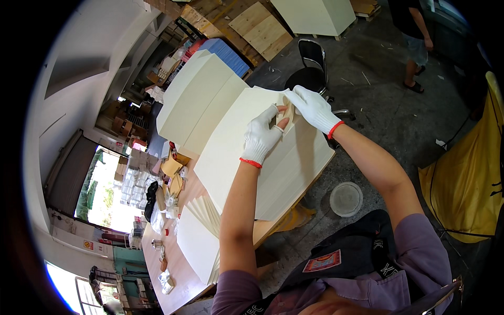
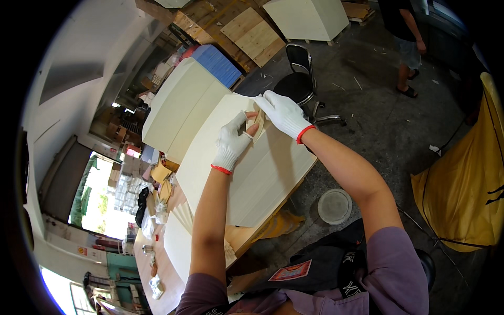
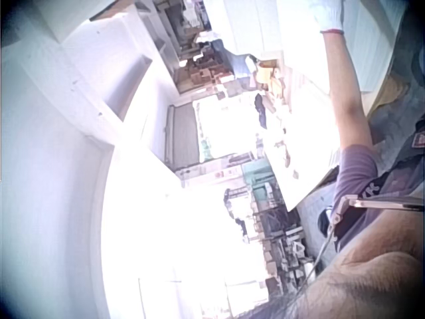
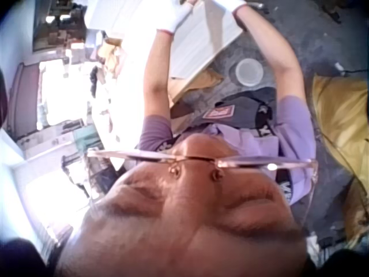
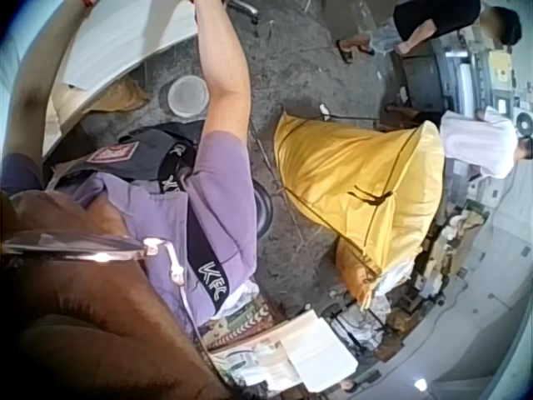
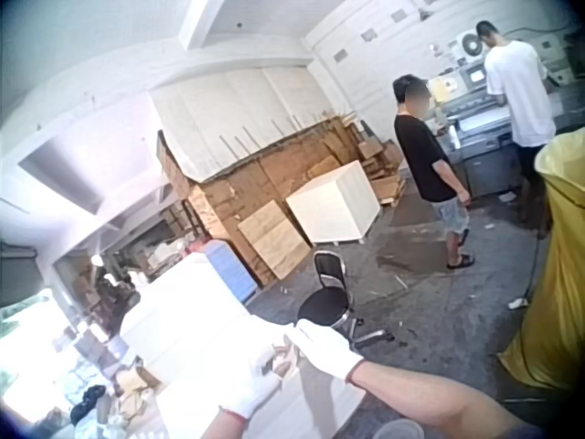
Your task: The person sands the edges of white rectangular boards using a sanding block. They handle the boards one at a time, rubbing the sanding block along the edges and corners, then stacking the finished boards on the table.
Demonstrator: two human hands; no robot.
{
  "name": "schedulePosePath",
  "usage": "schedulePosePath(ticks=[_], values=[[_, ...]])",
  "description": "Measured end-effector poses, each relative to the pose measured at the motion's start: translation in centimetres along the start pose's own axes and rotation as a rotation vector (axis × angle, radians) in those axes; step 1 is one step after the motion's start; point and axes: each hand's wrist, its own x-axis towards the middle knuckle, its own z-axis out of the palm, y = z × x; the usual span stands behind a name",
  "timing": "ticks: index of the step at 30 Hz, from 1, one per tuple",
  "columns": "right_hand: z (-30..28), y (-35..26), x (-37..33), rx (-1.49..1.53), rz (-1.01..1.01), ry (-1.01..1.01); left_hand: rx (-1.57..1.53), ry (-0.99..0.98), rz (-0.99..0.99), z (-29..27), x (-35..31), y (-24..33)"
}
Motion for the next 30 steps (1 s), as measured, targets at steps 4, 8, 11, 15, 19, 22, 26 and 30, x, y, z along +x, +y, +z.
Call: schedulePosePath(ticks=[4,8,11,15,19,22,26,30], values=[[-0.3,-0.5,-0.1,0.018,-0.009,-0.011,-0.072,0.092,0.086,0.5,-0.1,-0.5],[-0.3,-0.5,-0.1,0.030,0.019,-0.020,-0.103,0.115,0.113,0.5,-0.1,-0.6],[0.1,-0.3,0.0,0.041,0.007,0.000,-0.043,0.066,0.075,0.3,0.1,-1.0],[0.1,0.2,-0.1,0.053,-0.008,0.025,-0.018,0.005,-0.017,0.2,-0.1,0.3],[0.2,0.2,0.1,0.036,0.003,0.016,0.026,0.025,0.048,0.3,0.2,-0.7],[0.0,0.1,0.1,0.041,0.017,0.003,-0.007,0.024,0.056,0.4,0.1,-0.4],[-0.1,-0.3,-0.2,0.046,0.018,0.004,0.037,0.053,0.107,0.6,0.0,-0.9],[-0.4,-0.8,-0.4,0.080,0.031,-0.011,0.110,0.129,0.168,0.9,-0.6,-0.3]])
